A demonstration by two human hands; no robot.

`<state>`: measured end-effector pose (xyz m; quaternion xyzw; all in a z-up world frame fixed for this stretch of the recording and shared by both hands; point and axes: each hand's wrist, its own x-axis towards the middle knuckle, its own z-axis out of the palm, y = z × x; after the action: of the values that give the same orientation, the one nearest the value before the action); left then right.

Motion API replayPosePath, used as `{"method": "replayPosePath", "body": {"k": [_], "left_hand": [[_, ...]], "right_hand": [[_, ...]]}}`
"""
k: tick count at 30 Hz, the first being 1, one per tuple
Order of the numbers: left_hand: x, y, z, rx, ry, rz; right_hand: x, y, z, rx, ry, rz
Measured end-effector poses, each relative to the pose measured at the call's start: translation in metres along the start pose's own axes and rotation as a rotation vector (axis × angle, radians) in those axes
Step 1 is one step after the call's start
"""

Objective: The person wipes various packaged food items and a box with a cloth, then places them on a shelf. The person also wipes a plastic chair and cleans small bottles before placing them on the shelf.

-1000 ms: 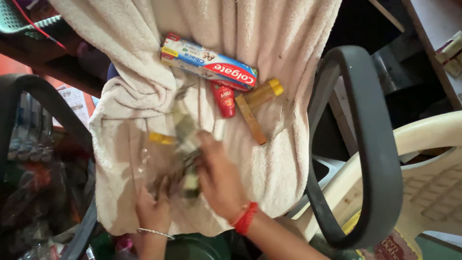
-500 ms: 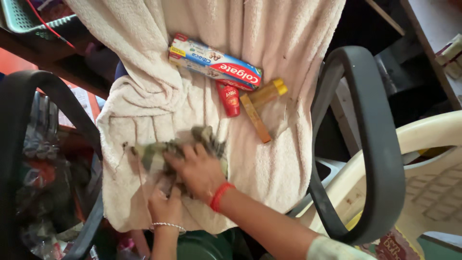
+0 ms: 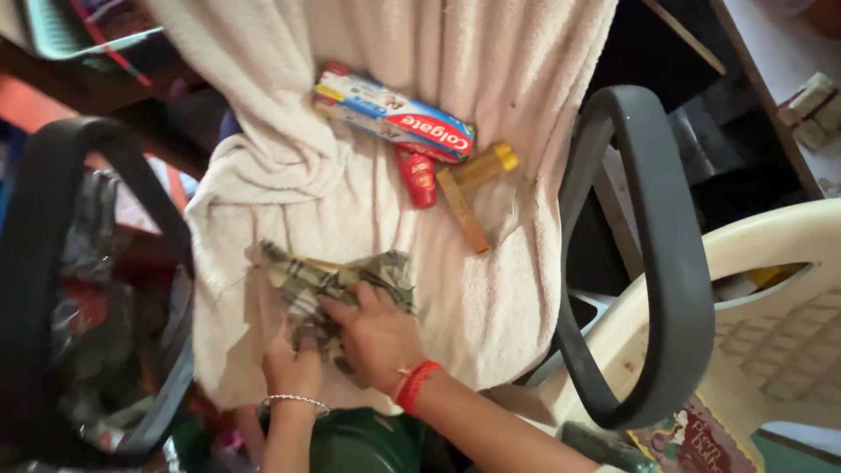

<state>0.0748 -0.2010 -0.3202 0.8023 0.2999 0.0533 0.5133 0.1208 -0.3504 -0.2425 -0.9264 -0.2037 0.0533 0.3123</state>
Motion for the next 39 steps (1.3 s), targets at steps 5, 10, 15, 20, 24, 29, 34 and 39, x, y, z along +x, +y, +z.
{"method": "replayPosePath", "body": {"k": [5, 10, 15, 20, 24, 29, 34, 39], "left_hand": [[-0.048, 0.048, -0.053, 0.23, 0.045, -0.109], [-0.101, 0.105, -0.127, 0.146, 0.158, 0.162], [-0.16, 0.149, -0.196, 0.169, 0.254, 0.16], [-0.209, 0.163, -0.246, 0.279, 0.474, 0.271], [-0.254, 0.168, -0.276, 0.312, 0.637, 0.2], [-0.309, 0.17, -0.293, 0.328, 0.805, 0.065], [-0.353, 0.172, -0.294, 0.401, 0.951, -0.137], [-0.408, 0.164, -0.295, 0.422, 1.111, -0.255]], "right_hand": [[-0.026, -0.031, -0.034, 0.128, 0.055, -0.004], [-0.04, -0.102, -0.077, 0.216, 0.118, -0.142], [-0.066, -0.185, -0.107, 0.264, 0.115, -0.252], [-0.099, -0.246, -0.115, 0.293, 0.081, -0.377], [-0.122, -0.29, -0.118, 0.312, 0.008, -0.521], [-0.145, -0.321, -0.124, 0.364, -0.111, -0.753], [-0.167, -0.341, -0.129, 0.357, -0.252, -0.927], [-0.202, -0.363, -0.12, 0.45, -0.357, -1.15]]}}
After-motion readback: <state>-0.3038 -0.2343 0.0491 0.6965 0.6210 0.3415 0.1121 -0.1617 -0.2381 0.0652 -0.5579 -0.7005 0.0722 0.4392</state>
